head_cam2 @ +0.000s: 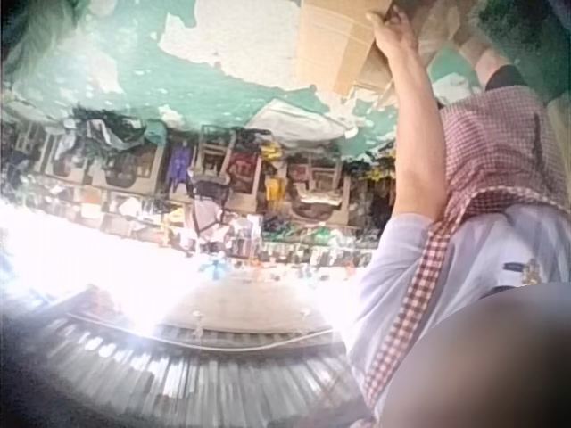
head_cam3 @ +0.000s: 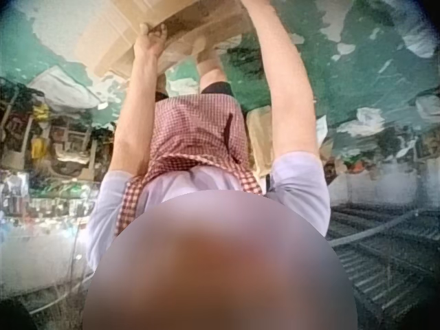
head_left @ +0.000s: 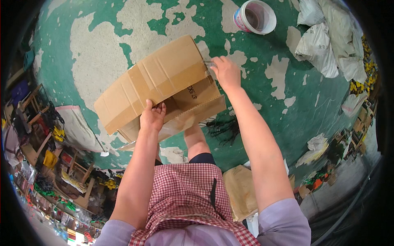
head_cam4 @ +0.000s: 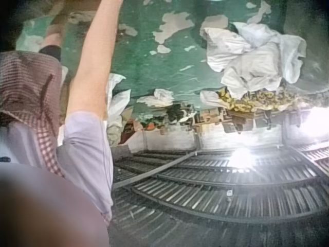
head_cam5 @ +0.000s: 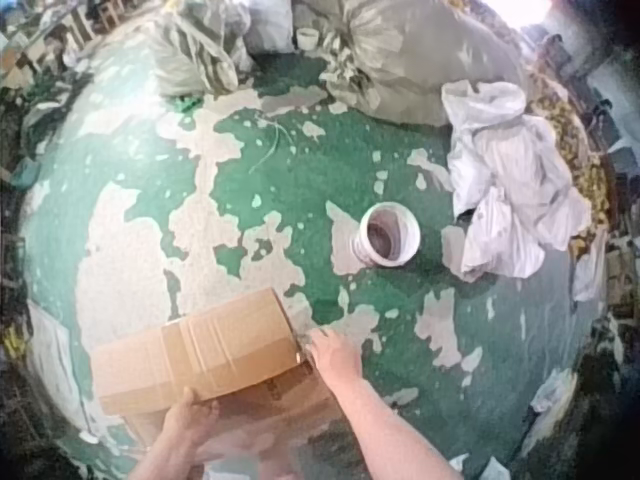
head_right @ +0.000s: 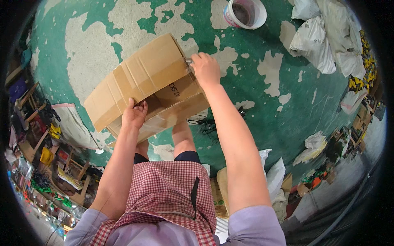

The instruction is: The person is packing and sorting various small hardware components in a manufacturing or assembly environment.

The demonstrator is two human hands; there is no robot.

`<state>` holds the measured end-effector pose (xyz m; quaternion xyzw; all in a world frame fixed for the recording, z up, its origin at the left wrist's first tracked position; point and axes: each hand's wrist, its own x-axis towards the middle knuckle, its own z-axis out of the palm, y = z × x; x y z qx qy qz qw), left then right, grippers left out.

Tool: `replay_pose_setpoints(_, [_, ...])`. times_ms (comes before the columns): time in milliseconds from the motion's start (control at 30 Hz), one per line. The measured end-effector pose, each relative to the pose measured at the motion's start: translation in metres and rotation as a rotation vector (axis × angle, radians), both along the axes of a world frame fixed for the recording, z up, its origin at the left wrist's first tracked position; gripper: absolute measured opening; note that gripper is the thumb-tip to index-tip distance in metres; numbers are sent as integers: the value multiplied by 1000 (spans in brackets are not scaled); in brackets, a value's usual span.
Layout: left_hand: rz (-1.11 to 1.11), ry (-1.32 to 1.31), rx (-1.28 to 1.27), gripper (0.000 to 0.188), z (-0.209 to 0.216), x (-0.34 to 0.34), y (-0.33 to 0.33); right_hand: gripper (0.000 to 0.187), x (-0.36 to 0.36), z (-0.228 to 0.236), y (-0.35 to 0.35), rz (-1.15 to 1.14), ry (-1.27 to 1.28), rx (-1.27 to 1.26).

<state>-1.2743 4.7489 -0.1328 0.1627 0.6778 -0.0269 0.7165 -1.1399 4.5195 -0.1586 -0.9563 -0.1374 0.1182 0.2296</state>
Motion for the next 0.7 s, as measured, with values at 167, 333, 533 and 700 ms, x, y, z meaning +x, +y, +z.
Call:
replay_pose_setpoints(167, [32, -16, -40, 27, 5, 3, -2, 15, 11, -7, -7, 96, -43, -10])
replay_pose_setpoints(333, [25, -65, 68, 24, 27, 9, 11, 18, -43, -11, -31, 53, 99, -12])
replay_pose_setpoints(533, [-384, -244, 110, 26, 67, 44, 41, 19, -37, 11, -21, -369, 164, 103])
replay_pose_setpoints(700, [-663, -486, 259, 28, 55, 72, 89, 26, -20, 26, 0, -389, 453, 102])
